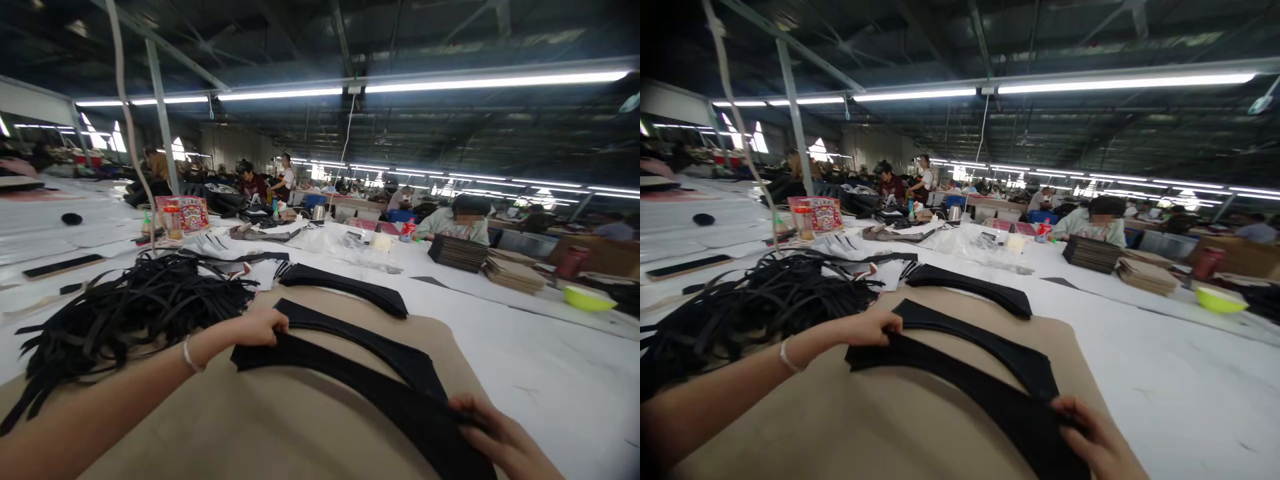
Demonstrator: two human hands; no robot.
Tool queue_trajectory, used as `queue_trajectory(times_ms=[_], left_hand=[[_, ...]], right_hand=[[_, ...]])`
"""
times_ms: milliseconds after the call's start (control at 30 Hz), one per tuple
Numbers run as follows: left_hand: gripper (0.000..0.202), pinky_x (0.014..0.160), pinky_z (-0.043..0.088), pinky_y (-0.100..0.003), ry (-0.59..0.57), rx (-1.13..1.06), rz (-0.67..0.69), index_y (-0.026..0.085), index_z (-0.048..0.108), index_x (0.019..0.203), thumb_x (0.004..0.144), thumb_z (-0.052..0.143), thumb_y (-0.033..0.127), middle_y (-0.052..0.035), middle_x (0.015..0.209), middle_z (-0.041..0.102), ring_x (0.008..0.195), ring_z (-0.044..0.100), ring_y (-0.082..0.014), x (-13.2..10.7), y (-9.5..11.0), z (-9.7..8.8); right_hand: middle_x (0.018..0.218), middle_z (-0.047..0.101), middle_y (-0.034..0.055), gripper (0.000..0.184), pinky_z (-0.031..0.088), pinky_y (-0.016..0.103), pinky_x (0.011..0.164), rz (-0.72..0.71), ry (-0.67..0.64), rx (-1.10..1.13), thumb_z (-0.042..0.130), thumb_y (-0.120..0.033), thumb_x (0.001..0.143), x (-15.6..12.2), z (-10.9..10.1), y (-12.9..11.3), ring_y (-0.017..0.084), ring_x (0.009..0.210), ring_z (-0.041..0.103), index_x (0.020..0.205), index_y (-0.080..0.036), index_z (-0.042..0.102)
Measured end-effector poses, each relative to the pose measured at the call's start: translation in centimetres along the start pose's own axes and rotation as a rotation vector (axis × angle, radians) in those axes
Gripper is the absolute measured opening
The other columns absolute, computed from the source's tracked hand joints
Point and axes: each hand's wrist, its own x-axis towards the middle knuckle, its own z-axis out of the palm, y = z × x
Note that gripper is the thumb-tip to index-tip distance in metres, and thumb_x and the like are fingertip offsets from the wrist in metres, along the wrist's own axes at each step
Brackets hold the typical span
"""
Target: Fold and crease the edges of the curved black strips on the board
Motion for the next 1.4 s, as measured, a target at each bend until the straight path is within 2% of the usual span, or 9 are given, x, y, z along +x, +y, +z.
queue_trajectory(times_ms=[167,367,533,667,867,1067,1233,1333,1400], left_hand=[[0.031,0.090,0.051,-0.045,-0.005,0.128,0.011,0.015,0.059,0.115,0.092,0.058,0.036,-0.0083,0.115,0.060,0.102,0.060,-0.0225,8.9,0.3,-2.8],[0.033,0.088,0.053,-0.044,0.003,0.206,-0.001,0.016,0.057,0.119,0.092,0.058,0.036,-0.0092,0.119,0.059,0.103,0.060,-0.0224,13.7,0.5,-1.1],[0.034,0.097,0.047,-0.050,0.108,0.231,0.031,0.016,0.057,0.119,0.092,0.059,0.036,-0.0100,0.124,0.057,0.112,0.056,-0.0256,14.1,0.5,1.5],[0.038,0.112,0.022,-0.061,0.180,0.191,0.162,0.021,0.050,0.134,0.096,0.047,0.030,-0.0127,0.143,0.047,0.133,0.042,-0.0292,13.9,0.8,3.5],[0.053,0.118,0.004,-0.053,0.218,0.149,0.345,0.025,0.030,0.148,0.100,0.031,0.047,-0.0087,0.156,0.028,0.145,0.022,-0.0238,13.5,1.8,7.0],[0.054,0.119,0.005,-0.050,0.314,0.160,0.350,0.024,0.029,0.149,0.100,0.030,0.048,-0.0090,0.155,0.029,0.144,0.024,-0.0230,13.3,2.0,9.0],[0.049,0.119,0.011,-0.045,0.400,0.155,0.382,0.026,0.033,0.147,0.101,0.026,0.044,-0.0045,0.153,0.034,0.142,0.029,-0.0206,12.9,2.4,9.4],[0.052,0.114,0.016,-0.059,0.423,0.121,0.428,0.021,0.036,0.146,0.099,0.026,0.043,-0.0115,0.150,0.038,0.139,0.035,-0.0301,13.3,1.3,10.7],[0.052,0.112,0.016,-0.061,0.499,0.100,0.486,0.032,0.029,0.147,0.096,0.029,0.044,-0.0058,0.152,0.036,0.140,0.033,-0.0289,15.1,-0.3,11.9]], right_hand=[[0.092,0.070,0.0060,0.039,0.050,0.037,0.083,0.002,0.138,-0.079,0.045,-0.038,0.057,7.6,-1.2,-1.0,0.028,0.093,0.064,0.085,-0.021,0.066],[0.090,0.069,0.0031,0.039,0.047,0.032,0.084,0.013,0.170,-0.273,0.039,-0.021,0.060,12.1,0.3,1.2,0.022,0.092,0.063,0.087,-0.020,0.067],[0.098,0.069,0.0048,0.043,0.045,0.029,0.086,0.012,0.149,-0.460,0.036,-0.010,0.069,12.2,1.4,1.8,0.020,0.097,0.062,0.099,-0.017,0.067],[0.108,0.065,0.0086,0.044,0.042,0.032,0.093,0.013,0.140,-0.609,0.040,-0.009,0.076,12.0,2.0,2.1,0.022,0.103,0.060,0.112,-0.014,0.065],[0.121,0.056,0.0146,0.040,0.035,0.052,0.098,0.016,0.189,-0.810,0.043,-0.016,0.085,11.2,2.7,1.3,0.033,0.114,0.050,0.118,-0.018,0.065],[0.147,0.041,0.0067,0.048,0.004,0.053,0.116,-0.158,0.054,-0.809,0.034,-0.023,0.097,11.1,5.0,1.0,0.025,0.140,0.026,0.144,-0.022,0.042],[0.150,0.034,0.0123,0.046,0.010,0.059,0.114,-0.119,-0.037,-0.694,0.029,-0.029,0.103,9.7,5.9,0.9,0.028,0.139,0.026,0.148,-0.018,0.032],[0.151,0.034,0.0106,0.048,0.012,0.059,0.114,-0.092,-0.045,-0.620,0.040,-0.042,0.103,8.4,5.5,-0.2,0.030,0.139,0.027,0.146,-0.019,0.036],[0.150,0.035,0.0101,0.051,0.013,0.058,0.114,-0.056,-0.046,-0.579,0.044,-0.046,0.101,8.3,4.7,-0.8,0.029,0.137,0.030,0.145,-0.021,0.038]])
